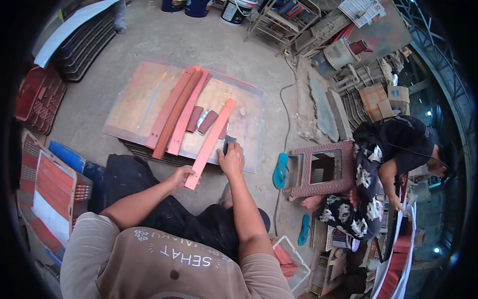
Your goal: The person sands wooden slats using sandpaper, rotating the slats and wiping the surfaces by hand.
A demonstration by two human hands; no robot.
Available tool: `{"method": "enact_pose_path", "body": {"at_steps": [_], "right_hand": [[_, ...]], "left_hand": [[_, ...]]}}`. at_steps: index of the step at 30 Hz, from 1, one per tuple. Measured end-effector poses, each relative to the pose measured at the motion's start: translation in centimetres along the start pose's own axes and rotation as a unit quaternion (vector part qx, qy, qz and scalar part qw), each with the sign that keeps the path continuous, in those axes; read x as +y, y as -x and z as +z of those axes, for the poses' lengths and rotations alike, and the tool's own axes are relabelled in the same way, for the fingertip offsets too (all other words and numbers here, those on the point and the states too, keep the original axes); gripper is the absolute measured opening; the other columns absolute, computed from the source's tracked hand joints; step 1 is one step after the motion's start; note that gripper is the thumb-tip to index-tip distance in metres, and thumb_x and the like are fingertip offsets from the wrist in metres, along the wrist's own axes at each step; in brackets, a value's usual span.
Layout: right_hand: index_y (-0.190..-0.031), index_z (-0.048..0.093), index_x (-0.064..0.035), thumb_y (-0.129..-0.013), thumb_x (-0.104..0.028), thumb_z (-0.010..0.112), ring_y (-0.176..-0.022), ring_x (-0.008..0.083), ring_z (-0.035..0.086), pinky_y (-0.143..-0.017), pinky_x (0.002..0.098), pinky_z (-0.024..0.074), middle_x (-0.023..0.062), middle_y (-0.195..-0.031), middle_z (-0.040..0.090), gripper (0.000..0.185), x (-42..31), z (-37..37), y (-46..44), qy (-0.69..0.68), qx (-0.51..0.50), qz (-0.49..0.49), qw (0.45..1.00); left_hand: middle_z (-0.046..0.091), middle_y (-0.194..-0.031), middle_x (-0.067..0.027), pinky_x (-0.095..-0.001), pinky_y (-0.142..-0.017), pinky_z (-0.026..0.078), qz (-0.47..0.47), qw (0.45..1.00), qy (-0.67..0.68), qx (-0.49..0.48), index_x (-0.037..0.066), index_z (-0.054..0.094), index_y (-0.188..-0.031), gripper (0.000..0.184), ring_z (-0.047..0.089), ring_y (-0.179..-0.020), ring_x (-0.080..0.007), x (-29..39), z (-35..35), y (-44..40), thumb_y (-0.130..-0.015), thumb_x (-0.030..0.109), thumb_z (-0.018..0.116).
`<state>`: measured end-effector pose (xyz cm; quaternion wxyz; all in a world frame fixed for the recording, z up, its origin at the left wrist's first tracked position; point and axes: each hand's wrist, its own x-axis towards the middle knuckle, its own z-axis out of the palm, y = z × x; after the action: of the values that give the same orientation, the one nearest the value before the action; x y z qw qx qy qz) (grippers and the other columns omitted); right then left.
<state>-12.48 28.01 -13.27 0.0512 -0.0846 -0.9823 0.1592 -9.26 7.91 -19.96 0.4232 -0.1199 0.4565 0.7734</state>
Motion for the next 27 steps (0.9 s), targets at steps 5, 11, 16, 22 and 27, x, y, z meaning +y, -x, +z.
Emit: {"method": "enact_pose_path", "body": {"at_steps": [5,11,16,22,27], "right_hand": [[-0.114,0.058,0.001,-0.082,-0.022,0.063,-0.104,0.0374,0.057,-0.085,0.0473,0.0486,0.0206,-0.109,0.059,0.04,-0.9,0.0,-0.1,0.039,0.016,0.01,0.999],[-0.107,0.062,0.0015,-0.084,-0.016,0.054,-0.084,0.0405,0.065,-0.076,0.0497,0.0509,0.0243,-0.088,0.066,0.029,-0.7,-0.7,-0.7,-0.002,0.083,0.076,0.994],[-0.109,0.064,-0.0007,-0.084,-0.008,0.051,-0.08,0.0417,0.065,-0.075,0.0481,0.0503,0.0261,-0.085,0.066,0.029,2.1,-3.6,-1.2,-0.176,0.263,0.06,0.947],[-0.114,0.06,-0.0025,-0.082,-0.004,0.053,-0.074,0.0362,0.067,-0.063,0.045,0.0532,0.019,-0.087,0.068,0.033,0.0,-4.8,2.4,0.021,0.157,-0.06,0.985],[-0.113,0.056,-0.0003,-0.078,-0.002,0.054,-0.079,0.0329,0.066,-0.065,0.0423,0.0544,0.0166,-0.097,0.066,0.035,-0.4,-1.2,3.7,0.03,0.118,-0.173,0.977]], "left_hand": [[0.064,-0.084,-0.0181,-0.0359,-0.062,0.053,0.038,0.997,-0.062,0.035,-0.002,0.054,-0.107,0.035,0.065,-0.068,-0.0271,1.9,1.7,0.9,-0.075,0.011,0.052],[0.054,-0.067,-0.0108,-0.0299,-0.048,0.044,0.081,0.994,-0.069,0.003,-0.004,0.051,-0.116,0.047,0.052,-0.049,-0.0193,4.6,2.7,2.7,-0.07,0.002,0.049],[0.054,-0.069,-0.0105,-0.029,-0.048,0.042,0.062,0.992,-0.108,-0.037,-0.005,0.054,-0.103,0.036,0.052,-0.05,-0.0169,6.4,1.2,8.0,-0.067,0.001,0.05],[0.055,-0.069,-0.0109,-0.0275,-0.05,0.043,0.004,0.986,-0.161,-0.05,-0.005,0.051,-0.104,0.037,0.052,-0.05,-0.0169,6.2,-1.0,13.2,-0.067,-0.001,0.05],[0.063,-0.084,-0.0186,-0.0282,-0.06,0.052,-0.017,0.98,-0.185,-0.073,-0.008,0.047,-0.119,0.053,0.061,-0.06,-0.0209,6.4,-0.8,15.7,-0.067,-0.001,0.051]]}}
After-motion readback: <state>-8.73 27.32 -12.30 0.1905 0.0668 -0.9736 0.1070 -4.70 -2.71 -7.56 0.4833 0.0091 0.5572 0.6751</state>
